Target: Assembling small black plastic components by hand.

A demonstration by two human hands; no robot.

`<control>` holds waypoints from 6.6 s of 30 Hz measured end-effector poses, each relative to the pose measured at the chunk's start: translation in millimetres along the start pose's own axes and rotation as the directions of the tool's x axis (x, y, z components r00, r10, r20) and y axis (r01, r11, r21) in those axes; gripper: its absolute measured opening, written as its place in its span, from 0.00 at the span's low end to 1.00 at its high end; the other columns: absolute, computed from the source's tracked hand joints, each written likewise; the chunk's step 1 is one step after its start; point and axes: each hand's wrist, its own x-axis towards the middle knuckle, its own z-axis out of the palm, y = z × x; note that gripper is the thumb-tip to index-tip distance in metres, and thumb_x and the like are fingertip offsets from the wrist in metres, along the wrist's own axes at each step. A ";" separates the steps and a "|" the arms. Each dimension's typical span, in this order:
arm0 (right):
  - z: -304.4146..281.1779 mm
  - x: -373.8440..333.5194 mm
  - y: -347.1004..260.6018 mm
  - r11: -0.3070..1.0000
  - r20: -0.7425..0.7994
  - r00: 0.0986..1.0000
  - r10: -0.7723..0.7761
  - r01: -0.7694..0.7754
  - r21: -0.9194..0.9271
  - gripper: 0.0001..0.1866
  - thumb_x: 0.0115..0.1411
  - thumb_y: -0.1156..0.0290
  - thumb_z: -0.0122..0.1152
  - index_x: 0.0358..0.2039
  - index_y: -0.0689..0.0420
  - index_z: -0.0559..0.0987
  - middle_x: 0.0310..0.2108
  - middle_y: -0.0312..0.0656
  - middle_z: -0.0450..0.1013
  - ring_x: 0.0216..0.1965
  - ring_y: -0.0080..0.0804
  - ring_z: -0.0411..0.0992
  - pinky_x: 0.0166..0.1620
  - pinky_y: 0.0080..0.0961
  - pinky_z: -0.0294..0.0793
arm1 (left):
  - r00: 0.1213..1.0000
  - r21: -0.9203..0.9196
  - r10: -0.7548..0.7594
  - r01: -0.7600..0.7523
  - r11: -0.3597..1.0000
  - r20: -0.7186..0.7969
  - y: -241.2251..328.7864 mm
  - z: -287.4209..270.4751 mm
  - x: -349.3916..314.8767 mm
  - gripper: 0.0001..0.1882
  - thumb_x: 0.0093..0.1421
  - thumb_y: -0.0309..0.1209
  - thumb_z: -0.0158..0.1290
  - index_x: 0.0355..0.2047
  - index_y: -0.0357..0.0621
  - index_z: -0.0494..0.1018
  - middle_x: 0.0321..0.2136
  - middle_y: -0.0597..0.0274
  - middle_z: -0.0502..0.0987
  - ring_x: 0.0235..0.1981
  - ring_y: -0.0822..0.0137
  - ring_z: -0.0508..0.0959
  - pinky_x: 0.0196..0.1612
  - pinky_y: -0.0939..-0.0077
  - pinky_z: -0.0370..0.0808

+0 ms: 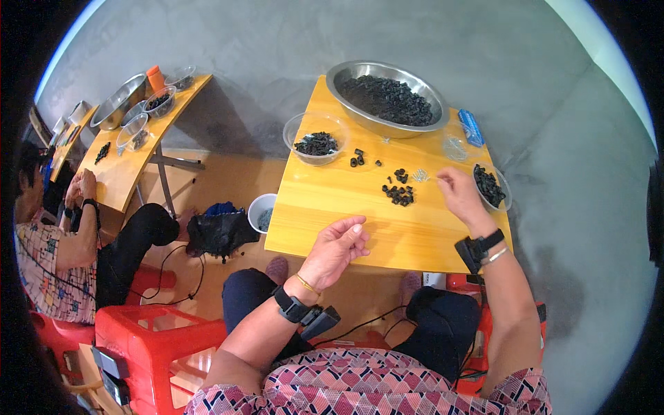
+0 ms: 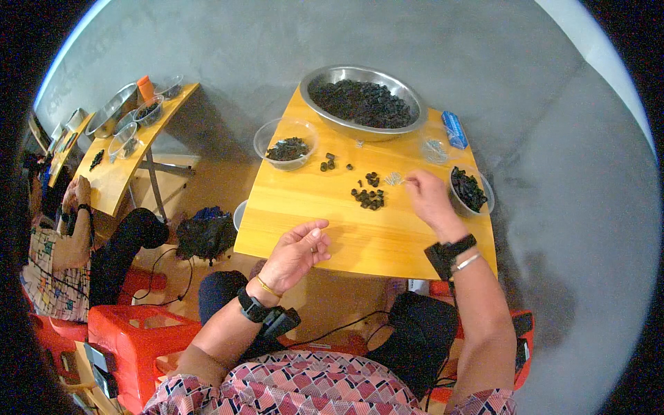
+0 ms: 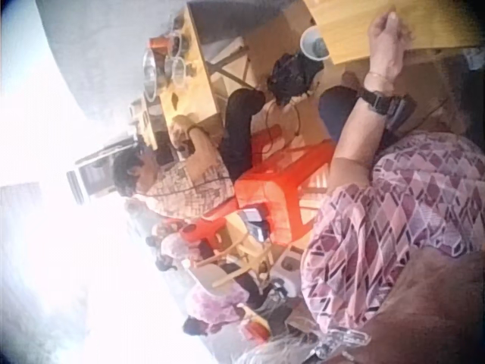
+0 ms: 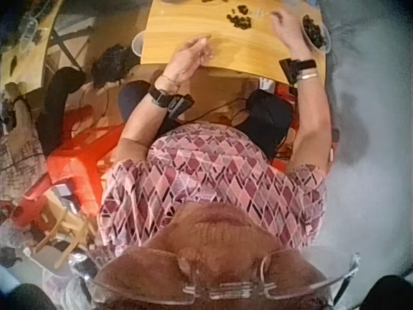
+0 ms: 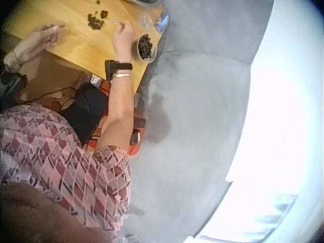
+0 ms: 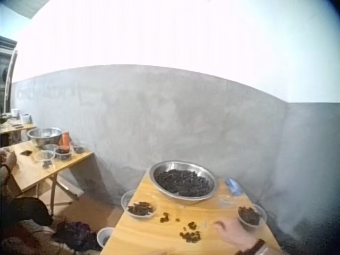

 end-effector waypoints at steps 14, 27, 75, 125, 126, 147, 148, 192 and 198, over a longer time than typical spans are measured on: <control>76.4 78.3 -32.4 0.978 0.250 0.967 -0.049 0.097 -0.183 0.09 0.48 0.72 0.49 0.28 0.63 0.73 0.28 0.55 0.70 0.34 0.50 0.69 0.37 0.39 0.68 | 0.992 -0.033 0.046 -0.043 0.999 0.117 0.2 -14.6 11.8 0.14 0.58 0.28 0.43 0.45 0.38 0.64 0.33 0.61 0.71 0.31 0.72 0.71 0.39 0.74 0.71; 73.9 4.8 -107.1 0.956 0.299 0.908 -0.294 0.277 0.100 0.05 0.47 0.74 0.48 0.24 0.62 0.68 0.24 0.51 0.67 0.29 0.48 0.67 0.33 0.37 0.67 | 0.995 -0.031 0.053 -0.051 0.998 0.080 4.8 -9.5 11.9 0.12 0.60 0.32 0.40 0.39 0.38 0.66 0.30 0.61 0.71 0.28 0.72 0.70 0.35 0.76 0.71; -83.2 -4.7 66.0 0.774 -0.176 0.952 0.252 -0.307 -0.553 0.10 0.50 0.75 0.47 0.35 0.58 0.68 0.29 0.56 0.69 0.34 0.52 0.68 0.36 0.41 0.67 | 0.994 -0.001 0.056 -0.056 0.998 0.095 1.2 -10.1 12.3 0.10 0.57 0.25 0.44 0.38 0.37 0.69 0.27 0.64 0.71 0.26 0.75 0.70 0.33 0.78 0.71; 45.3 -53.7 -91.4 0.947 0.231 0.973 -0.019 -0.056 0.315 0.09 0.48 0.78 0.53 0.32 0.61 0.70 0.18 0.38 0.64 0.21 0.23 0.63 0.25 0.19 0.65 | 0.694 0.876 0.539 -0.325 -0.357 0.478 -1.1 -2.2 24.7 0.11 0.41 0.22 0.51 0.29 0.41 0.72 0.23 0.59 0.68 0.29 0.57 0.68 0.30 0.67 0.65; 43.7 -57.1 -90.6 0.948 0.218 0.976 -0.013 -0.057 0.312 0.09 0.48 0.78 0.53 0.32 0.61 0.70 0.18 0.38 0.64 0.21 0.23 0.63 0.25 0.19 0.65 | 0.690 0.869 0.533 -0.337 -0.363 0.490 -0.8 -1.0 25.6 0.11 0.41 0.22 0.51 0.29 0.41 0.72 0.23 0.59 0.68 0.29 0.57 0.68 0.30 0.67 0.65; 24.0 18.7 47.7 0.951 0.079 0.955 0.286 -0.273 -0.143 0.08 0.49 0.75 0.51 0.31 0.60 0.72 0.28 0.50 0.71 0.31 0.41 0.70 0.34 0.30 0.68 | 0.994 0.315 0.015 -0.049 0.948 0.110 8.7 -5.2 12.6 0.07 0.56 0.28 0.47 0.31 0.37 0.70 0.22 0.65 0.72 0.19 0.77 0.68 0.22 0.85 0.68; 26.5 22.3 49.1 0.952 0.085 0.955 0.284 -0.271 -0.141 0.08 0.49 0.75 0.51 0.31 0.60 0.72 0.28 0.50 0.71 0.31 0.41 0.70 0.34 0.30 0.68 | 0.991 0.371 -0.007 -0.044 0.928 0.135 9.0 -3.8 11.1 0.07 0.56 0.28 0.47 0.31 0.37 0.70 0.22 0.65 0.72 0.19 0.77 0.69 0.23 0.85 0.69; 66.3 -63.4 -96.4 0.799 0.038 0.999 0.039 -0.054 0.599 0.04 0.52 0.79 0.51 0.28 0.61 0.67 0.22 0.36 0.67 0.24 0.17 0.66 0.28 0.15 0.67 | 0.983 -0.062 0.127 -0.120 0.991 0.131 -7.2 -3.0 29.9 0.07 0.56 0.25 0.45 0.35 0.37 0.70 0.26 0.59 0.73 0.24 0.70 0.73 0.29 0.79 0.73; 58.8 -63.0 -102.8 0.910 0.008 0.999 -0.043 0.036 0.413 0.03 0.50 0.81 0.52 0.25 0.61 0.68 0.21 0.39 0.68 0.23 0.24 0.68 0.28 0.18 0.68 | 0.981 0.092 0.152 -0.164 0.982 0.120 -8.1 -3.5 28.1 0.07 0.55 0.24 0.46 0.33 0.36 0.70 0.27 0.57 0.74 0.24 0.69 0.73 0.29 0.79 0.73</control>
